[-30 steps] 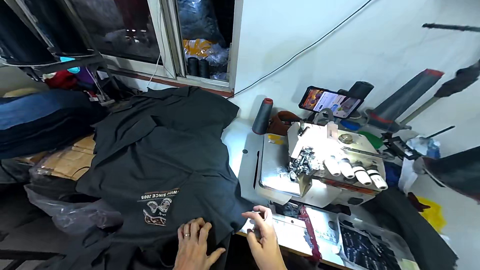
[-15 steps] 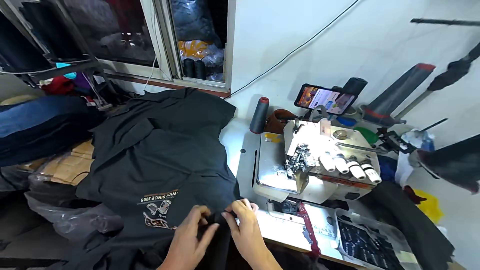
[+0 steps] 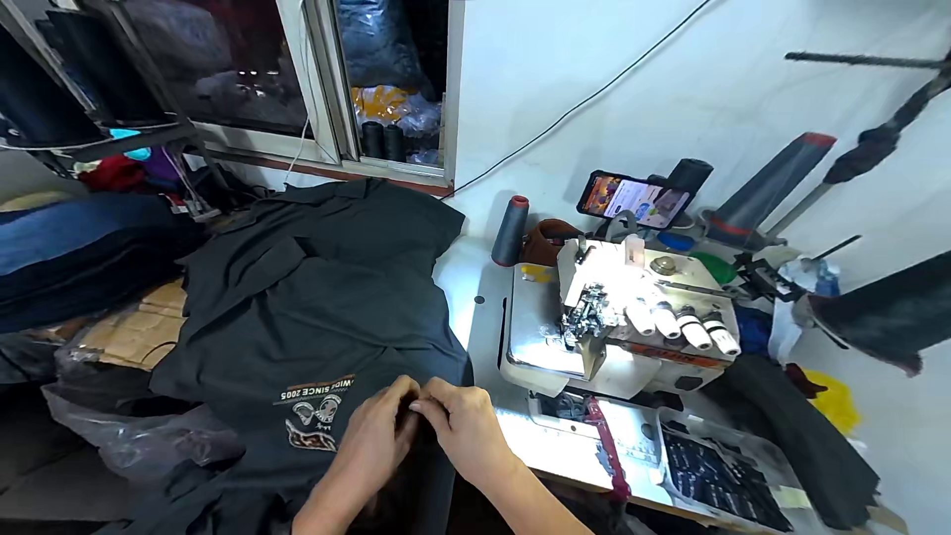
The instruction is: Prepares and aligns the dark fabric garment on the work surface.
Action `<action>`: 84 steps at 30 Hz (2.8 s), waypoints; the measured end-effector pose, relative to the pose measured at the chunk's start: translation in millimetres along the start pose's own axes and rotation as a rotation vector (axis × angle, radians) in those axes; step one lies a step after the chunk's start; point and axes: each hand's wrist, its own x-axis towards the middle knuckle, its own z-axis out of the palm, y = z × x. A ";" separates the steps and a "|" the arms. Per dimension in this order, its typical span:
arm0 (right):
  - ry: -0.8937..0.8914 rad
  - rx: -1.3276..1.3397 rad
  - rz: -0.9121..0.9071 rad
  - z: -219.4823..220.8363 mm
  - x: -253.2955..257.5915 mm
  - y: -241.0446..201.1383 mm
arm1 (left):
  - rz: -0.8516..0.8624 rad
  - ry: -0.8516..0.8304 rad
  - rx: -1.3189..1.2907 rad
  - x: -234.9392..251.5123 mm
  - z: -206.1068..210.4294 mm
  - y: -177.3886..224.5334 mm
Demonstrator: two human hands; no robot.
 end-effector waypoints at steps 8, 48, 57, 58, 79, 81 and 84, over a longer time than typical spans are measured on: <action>-0.038 -0.015 0.144 -28.2 27.6 -13.5 | -0.003 0.096 0.054 5.2 -56.3 -36.9; -0.144 -0.062 0.127 -41.2 24.6 -15.1 | 0.219 -0.113 -0.721 -18.6 -107.3 -33.7; -0.218 -0.020 0.194 -38.6 23.8 -14.6 | 0.045 0.194 -0.741 -19.1 -81.2 -39.7; -0.231 -0.007 0.194 -34.6 22.0 -14.1 | 0.029 0.225 -0.744 -18.9 -80.5 -38.9; -0.267 -0.085 0.295 -15.5 21.3 4.1 | 0.221 0.196 -0.091 -14.9 -34.0 -83.8; -0.272 -0.083 0.303 -16.9 22.5 4.2 | 0.221 0.196 -0.171 -14.9 -34.5 -87.4; -0.278 -0.089 0.310 -17.1 23.5 4.1 | 0.160 0.186 -0.327 -18.0 -35.8 -89.7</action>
